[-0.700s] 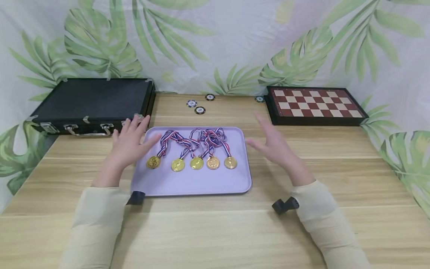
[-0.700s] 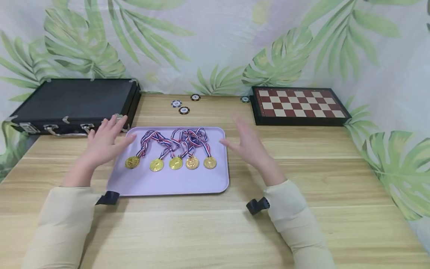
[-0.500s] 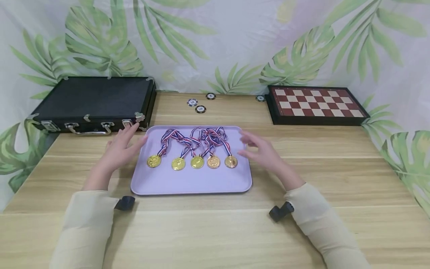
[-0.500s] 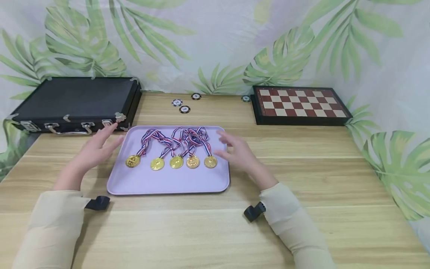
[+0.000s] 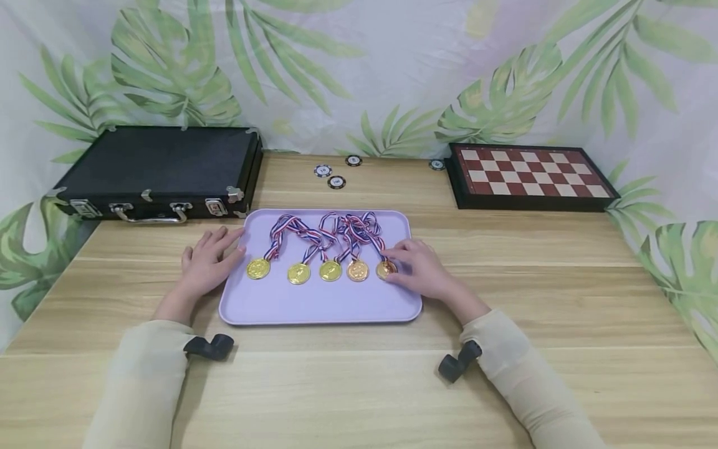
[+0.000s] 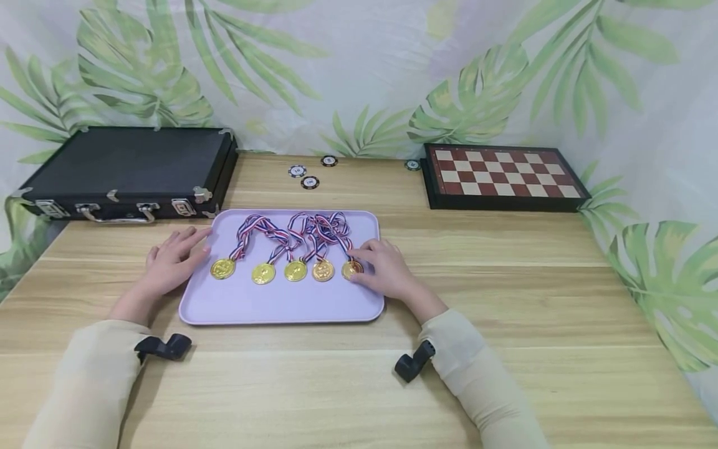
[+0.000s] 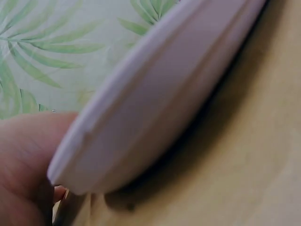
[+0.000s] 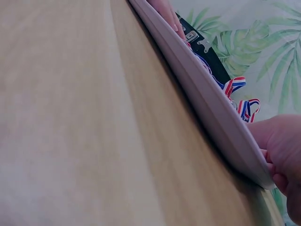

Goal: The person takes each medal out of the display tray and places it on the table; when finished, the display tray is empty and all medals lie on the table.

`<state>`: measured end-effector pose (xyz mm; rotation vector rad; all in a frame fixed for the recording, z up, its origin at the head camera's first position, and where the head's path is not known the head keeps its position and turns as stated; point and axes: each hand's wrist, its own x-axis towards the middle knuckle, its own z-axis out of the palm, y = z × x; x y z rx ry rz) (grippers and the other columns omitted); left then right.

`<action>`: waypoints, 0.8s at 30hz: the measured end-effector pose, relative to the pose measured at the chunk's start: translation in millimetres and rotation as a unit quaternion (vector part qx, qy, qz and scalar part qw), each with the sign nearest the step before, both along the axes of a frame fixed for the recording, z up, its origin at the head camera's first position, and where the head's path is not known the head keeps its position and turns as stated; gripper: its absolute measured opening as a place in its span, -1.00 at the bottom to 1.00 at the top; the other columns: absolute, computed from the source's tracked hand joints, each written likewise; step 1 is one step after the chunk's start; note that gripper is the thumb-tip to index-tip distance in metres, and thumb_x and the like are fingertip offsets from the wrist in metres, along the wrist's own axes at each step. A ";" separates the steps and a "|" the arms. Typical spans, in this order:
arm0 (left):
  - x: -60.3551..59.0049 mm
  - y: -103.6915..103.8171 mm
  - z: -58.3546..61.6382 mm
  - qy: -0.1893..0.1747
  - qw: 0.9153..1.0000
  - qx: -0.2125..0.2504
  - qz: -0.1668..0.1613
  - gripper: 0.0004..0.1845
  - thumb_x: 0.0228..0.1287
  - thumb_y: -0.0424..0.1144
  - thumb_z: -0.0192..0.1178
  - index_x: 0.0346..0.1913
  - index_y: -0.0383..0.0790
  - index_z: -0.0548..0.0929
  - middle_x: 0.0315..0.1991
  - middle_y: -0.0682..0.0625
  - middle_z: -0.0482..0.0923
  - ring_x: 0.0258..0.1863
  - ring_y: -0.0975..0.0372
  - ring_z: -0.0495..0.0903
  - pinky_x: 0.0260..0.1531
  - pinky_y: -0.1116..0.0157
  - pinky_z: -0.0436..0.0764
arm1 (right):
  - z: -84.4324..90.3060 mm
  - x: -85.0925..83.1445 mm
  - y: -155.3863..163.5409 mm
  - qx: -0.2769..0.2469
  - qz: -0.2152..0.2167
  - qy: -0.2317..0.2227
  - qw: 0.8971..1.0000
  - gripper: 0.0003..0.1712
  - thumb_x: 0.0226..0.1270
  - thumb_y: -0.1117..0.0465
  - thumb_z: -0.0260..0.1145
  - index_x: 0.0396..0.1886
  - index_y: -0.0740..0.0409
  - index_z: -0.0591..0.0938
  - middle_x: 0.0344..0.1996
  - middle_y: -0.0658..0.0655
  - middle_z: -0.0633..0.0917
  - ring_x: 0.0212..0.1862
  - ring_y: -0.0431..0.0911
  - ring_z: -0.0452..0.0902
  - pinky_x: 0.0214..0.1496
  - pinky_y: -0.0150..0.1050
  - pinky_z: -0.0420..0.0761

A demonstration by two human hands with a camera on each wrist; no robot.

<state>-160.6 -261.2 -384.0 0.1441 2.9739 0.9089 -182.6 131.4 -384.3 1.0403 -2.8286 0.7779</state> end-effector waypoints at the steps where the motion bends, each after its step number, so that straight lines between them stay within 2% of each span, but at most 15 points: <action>1: 0.3 0.6 -0.6 0.005 1.000 -0.001 0.003 -0.43 0.26 0.06 -0.20 0.26 -0.14 0.18 0.26 -0.34 -0.09 0.23 -0.18 -0.29 -0.01 -0.19 -0.43 | 0.1 0.2 -0.5 0.007 -0.002 0.002 1.000 -0.48 -0.04 0.05 0.34 -0.03 0.12 0.54 -0.23 0.09 0.48 -0.13 -0.05 0.31 -0.09 -0.16 0.26; 14: -0.3 1.3 -1.3 0.023 0.999 -0.013 0.021 -0.48 0.27 0.01 -0.18 0.25 -0.11 0.22 0.25 -0.33 -0.03 0.22 -0.18 -0.23 0.00 -0.18 -0.39 | 6.2 8.2 -9.1 0.067 -0.010 0.022 0.997 -0.52 -0.01 0.09 0.32 -0.10 0.24 0.49 -0.28 0.12 0.47 -0.18 -0.01 0.29 -0.07 -0.11 0.23; 24: -0.6 1.9 -1.2 0.026 0.999 -0.016 0.031 -0.49 0.27 0.01 -0.18 0.24 -0.12 0.24 0.24 -0.33 -0.02 0.22 -0.18 -0.22 0.01 -0.17 -0.39 | 14.5 7.4 -14.1 0.097 -0.018 -0.007 0.995 -0.53 -0.01 0.08 0.32 -0.14 0.27 0.47 -0.28 0.12 0.46 -0.16 0.00 0.29 -0.05 -0.10 0.21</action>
